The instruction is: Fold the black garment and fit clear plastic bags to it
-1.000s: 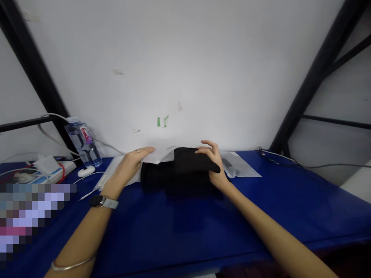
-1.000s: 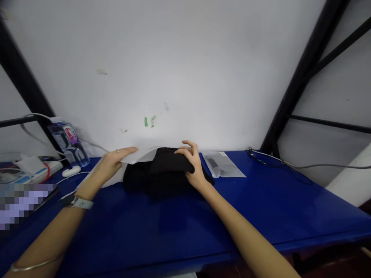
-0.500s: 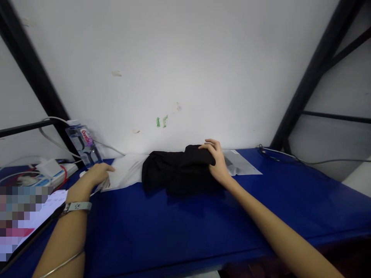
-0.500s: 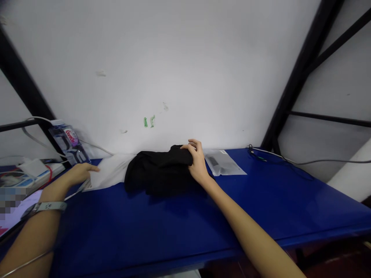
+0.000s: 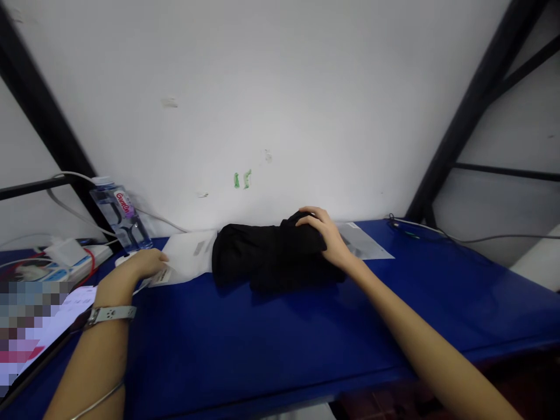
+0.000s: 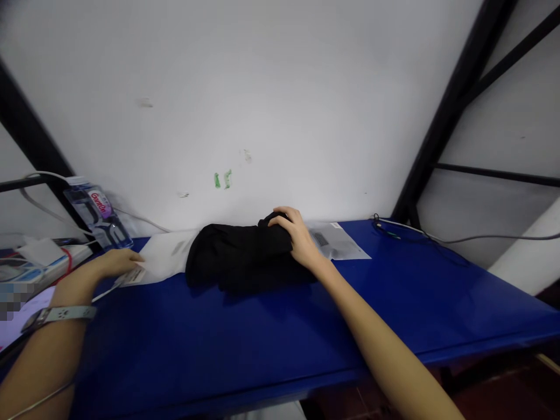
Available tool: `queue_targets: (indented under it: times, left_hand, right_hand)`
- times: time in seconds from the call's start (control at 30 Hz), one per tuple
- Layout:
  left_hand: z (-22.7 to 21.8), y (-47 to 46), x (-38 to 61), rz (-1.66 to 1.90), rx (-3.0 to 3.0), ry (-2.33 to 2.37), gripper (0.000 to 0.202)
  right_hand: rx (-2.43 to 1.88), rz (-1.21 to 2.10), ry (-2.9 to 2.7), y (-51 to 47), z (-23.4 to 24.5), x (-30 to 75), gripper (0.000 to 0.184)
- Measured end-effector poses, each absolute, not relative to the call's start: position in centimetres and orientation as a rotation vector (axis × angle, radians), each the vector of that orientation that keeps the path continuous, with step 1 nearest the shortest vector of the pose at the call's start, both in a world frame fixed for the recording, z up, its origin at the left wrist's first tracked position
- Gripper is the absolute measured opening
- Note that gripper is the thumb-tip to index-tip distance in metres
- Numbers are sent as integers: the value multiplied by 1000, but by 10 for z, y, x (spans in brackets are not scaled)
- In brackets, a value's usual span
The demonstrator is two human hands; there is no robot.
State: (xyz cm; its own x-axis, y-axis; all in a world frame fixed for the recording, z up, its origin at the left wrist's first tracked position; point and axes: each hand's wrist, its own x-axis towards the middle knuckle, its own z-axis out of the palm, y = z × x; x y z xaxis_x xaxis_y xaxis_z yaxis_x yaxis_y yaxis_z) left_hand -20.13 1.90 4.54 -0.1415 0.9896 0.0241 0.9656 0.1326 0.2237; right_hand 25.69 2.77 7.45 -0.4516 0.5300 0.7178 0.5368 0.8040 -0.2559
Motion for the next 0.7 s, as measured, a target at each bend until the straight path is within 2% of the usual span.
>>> queue_targets:
  times: [0.1, 0.17, 0.23, 0.5, 0.63, 0.7]
  left_hand:
    - [59, 12, -187, 51, 2001, 2122, 53]
    - [69, 6, -178, 75, 2082, 2006, 73]
    - [77, 1, -169, 165, 2147, 1935, 82]
    - [76, 4, -112, 533, 2421, 1744, 62]
    - [72, 3, -75, 643, 2476, 1642, 55]
    - [69, 1, -56, 684, 2533, 1536, 50]
  right_hand:
    - [-820, -18, -2253, 25, 83, 263, 36]
    - [-838, -27, -2336, 23, 90, 267, 39]
    - [-856, -60, -2398, 21, 94, 266, 43]
    - [-851, -32, -2498, 22, 76, 238, 52]
    - [-890, 44, -2554, 20, 76, 239, 35]
    - [-905, 55, -2579, 18, 77, 240, 36]
